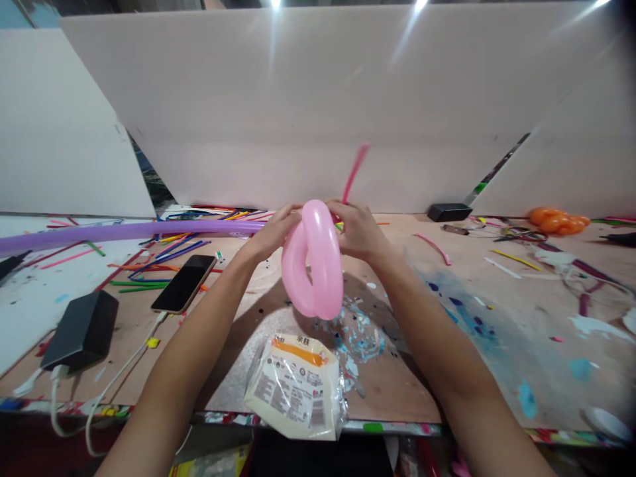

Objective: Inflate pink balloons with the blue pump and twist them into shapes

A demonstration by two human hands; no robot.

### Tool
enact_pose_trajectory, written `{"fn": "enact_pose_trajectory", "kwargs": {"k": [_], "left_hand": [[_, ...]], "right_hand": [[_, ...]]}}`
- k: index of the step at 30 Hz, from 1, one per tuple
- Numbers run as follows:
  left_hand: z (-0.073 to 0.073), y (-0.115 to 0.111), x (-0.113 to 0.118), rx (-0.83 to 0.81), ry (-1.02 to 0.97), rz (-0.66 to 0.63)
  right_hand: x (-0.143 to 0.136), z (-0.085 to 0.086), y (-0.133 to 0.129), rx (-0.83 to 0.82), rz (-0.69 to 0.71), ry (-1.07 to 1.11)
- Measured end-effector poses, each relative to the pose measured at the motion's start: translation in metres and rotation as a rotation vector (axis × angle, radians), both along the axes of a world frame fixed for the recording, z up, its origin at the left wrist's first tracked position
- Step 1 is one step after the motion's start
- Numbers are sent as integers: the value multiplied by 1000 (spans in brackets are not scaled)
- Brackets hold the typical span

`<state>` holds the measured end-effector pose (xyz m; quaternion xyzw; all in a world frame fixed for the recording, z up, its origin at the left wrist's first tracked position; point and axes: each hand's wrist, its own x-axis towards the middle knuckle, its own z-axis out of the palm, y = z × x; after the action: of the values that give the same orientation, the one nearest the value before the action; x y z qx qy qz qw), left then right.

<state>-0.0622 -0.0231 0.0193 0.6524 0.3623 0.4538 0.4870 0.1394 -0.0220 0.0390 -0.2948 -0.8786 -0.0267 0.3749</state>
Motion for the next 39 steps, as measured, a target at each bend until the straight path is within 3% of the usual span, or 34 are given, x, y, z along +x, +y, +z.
{"fn": "enact_pose_trajectory", "kwargs": {"k": [3,6,11,14,19,22,24,26,30,34,37,39], "left_hand": [[6,-9,3,346,220,-6],[9,-15,9,533,288,91],[13,-16,8,559,265,107],[14,-13,3,548,302,82],[14,-12,-5,473,290,-52],[17,-14,-7,446,300,-139],[16,-13,-10,344,195,-178],[10,-9,-13,172,0,-194],[-14,-1,-13,-231,-238,-261],[-28,-5,1,-390,-256,-457],[-24,-12,12,-403,-160,-528],[-17,-14,13,-361,-74,-537]], "right_hand": [[4,1,2,-37,-72,48],[1,1,-1,-46,-73,27],[-3,2,-5,-24,-44,96],[1,1,0,-172,38,215],[8,1,7,-594,176,326],[9,0,10,-696,258,310],[8,-1,12,-622,259,335],[7,-2,14,-448,210,422],[2,-4,12,-197,114,550],[-1,-4,6,-177,103,472],[2,-2,8,-231,123,479],[8,1,9,-366,202,503]]}}
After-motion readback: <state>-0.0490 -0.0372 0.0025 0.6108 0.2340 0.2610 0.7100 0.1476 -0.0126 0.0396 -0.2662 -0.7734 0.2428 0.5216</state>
